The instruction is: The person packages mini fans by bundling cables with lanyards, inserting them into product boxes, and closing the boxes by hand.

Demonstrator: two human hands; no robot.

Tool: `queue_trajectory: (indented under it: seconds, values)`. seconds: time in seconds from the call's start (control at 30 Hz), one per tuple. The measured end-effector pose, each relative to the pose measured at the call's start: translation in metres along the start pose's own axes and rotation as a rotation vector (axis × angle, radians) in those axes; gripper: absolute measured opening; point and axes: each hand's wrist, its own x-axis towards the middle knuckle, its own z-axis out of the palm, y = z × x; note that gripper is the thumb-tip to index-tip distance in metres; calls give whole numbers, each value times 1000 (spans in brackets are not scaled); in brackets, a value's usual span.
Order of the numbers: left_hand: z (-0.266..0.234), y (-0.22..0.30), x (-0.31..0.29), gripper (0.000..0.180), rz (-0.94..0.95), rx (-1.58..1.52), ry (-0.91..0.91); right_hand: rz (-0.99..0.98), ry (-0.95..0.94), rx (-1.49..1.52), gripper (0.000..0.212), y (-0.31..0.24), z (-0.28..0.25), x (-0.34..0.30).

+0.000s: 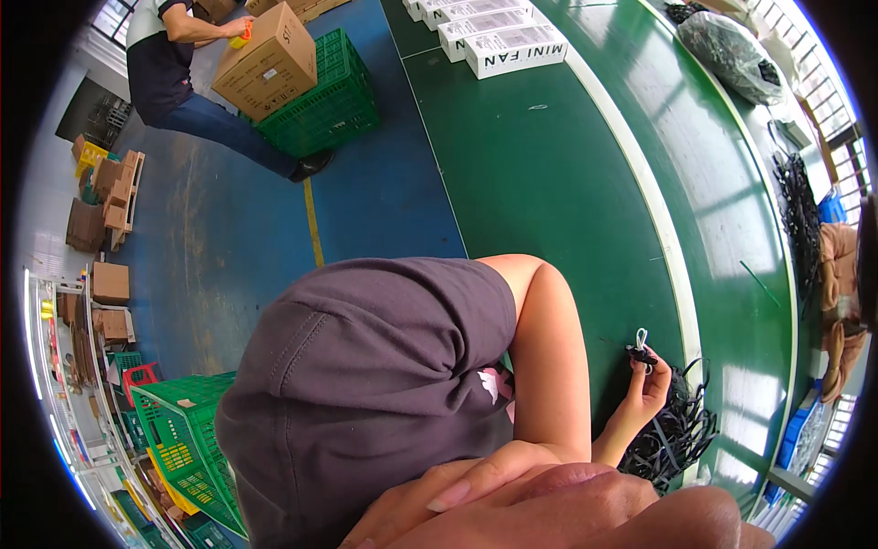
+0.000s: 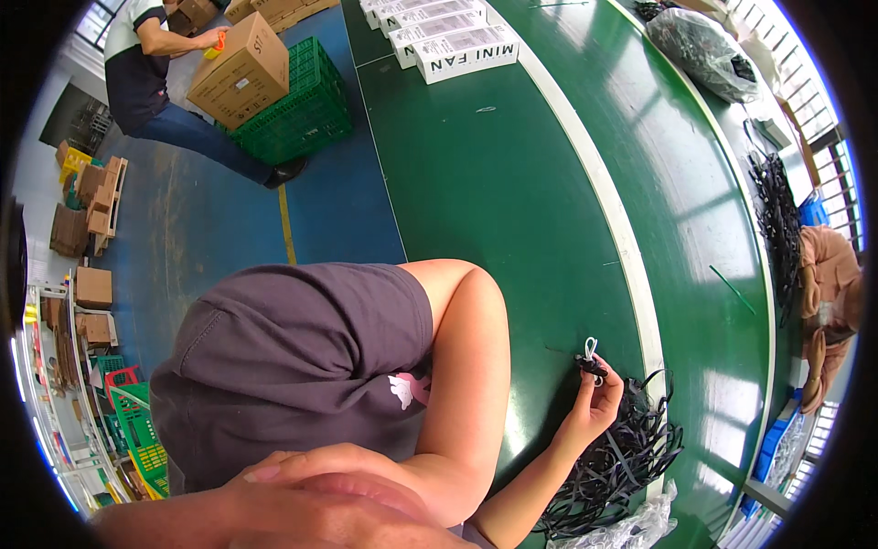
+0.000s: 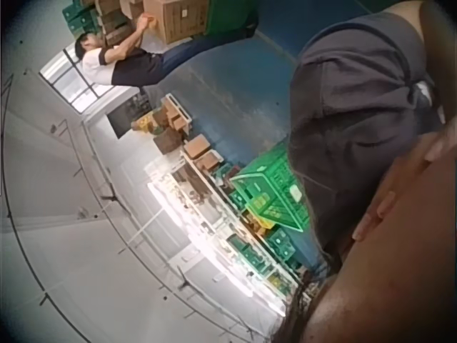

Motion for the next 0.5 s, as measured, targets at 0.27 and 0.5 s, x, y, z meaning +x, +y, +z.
queue_trajectory:
  seconds: [0.27,0.5]
  values:
    - [0,-3,-2,36,25,-33,51,-4,43,-10,17,-6,-3,0]
    - [-3,-1,10,36,56,-46,66,-19,-27,42,16,2,6,3]
